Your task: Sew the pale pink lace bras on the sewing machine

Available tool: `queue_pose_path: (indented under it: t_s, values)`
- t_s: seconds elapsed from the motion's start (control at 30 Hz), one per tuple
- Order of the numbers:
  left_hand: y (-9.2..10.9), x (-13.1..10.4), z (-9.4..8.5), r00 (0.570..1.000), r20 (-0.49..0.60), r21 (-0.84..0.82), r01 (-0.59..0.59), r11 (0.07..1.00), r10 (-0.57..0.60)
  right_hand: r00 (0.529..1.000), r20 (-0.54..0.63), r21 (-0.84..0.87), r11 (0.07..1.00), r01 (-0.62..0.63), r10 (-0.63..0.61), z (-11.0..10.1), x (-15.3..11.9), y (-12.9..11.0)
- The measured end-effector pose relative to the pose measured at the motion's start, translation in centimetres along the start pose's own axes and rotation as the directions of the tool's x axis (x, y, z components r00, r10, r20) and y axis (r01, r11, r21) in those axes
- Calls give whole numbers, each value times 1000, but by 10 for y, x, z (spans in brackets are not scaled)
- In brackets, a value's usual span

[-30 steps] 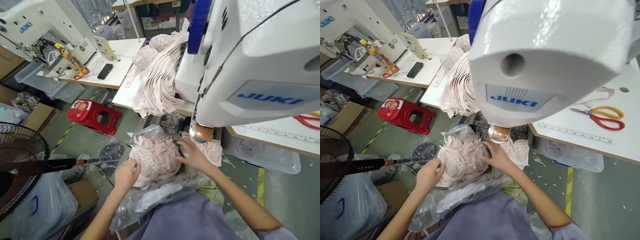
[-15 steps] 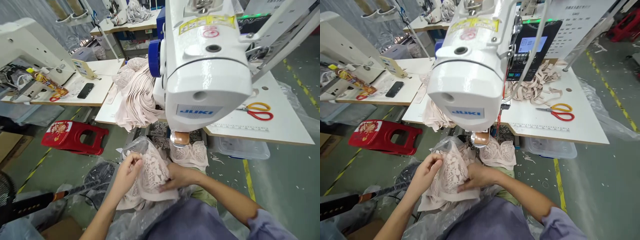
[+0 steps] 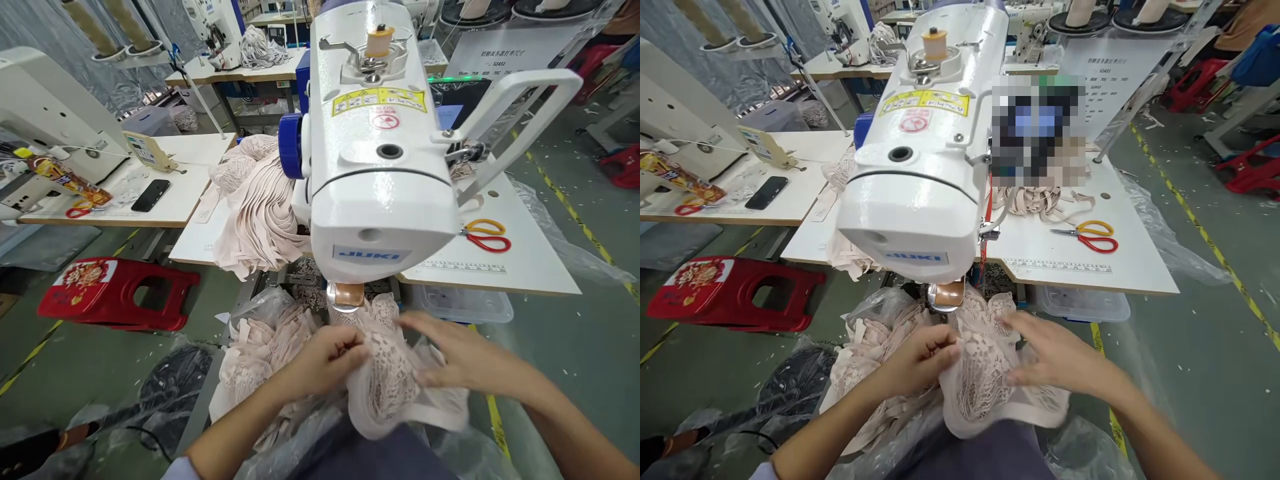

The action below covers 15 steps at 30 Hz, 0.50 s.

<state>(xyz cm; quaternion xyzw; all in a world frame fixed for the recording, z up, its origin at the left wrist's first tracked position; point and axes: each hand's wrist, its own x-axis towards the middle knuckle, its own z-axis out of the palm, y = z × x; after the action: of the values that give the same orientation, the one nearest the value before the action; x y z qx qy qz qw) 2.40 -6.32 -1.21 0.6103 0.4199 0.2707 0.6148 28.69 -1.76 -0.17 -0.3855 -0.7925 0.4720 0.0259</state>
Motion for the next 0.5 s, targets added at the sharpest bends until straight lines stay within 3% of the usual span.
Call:
queue_pose_path:
  t_s: [0.03, 0.07, 0.13, 0.2, 0.33, 0.43, 0.5]
  values:
    - [6, 1, 4, 998, 32, 50, -48, 998, 47, 992, -129, -11, 1000, -6, 5, 4, 5, 2]
    - [11, 2, 8, 995, 53, 91, -87, 992, 82, 983, -179, 12, 999, 35, -32, 9, 12, 1]
    - [19, 3, 10, 996, 21, 131, -88, 987, 86, 976, -118, 111, 975, 195, -182, 18, 26, -5]
    - [25, 3, 3, 997, -79, 120, 8, 993, 1, 958, -111, 188, 941, 280, -263, 24, 39, -12]
    - [29, 8, -30, 954, -264, 181, 194, 964, -143, 945, -323, 279, 949, 149, -54, 23, 62, -20]
    - [25, 17, -51, 880, -453, 252, 282, 926, -144, 948, -313, 353, 934, 54, 63, 15, 78, -20]
    - [23, 24, -57, 846, -523, 284, 289, 914, -105, 953, -287, 380, 925, 25, 92, 10, 87, -18]
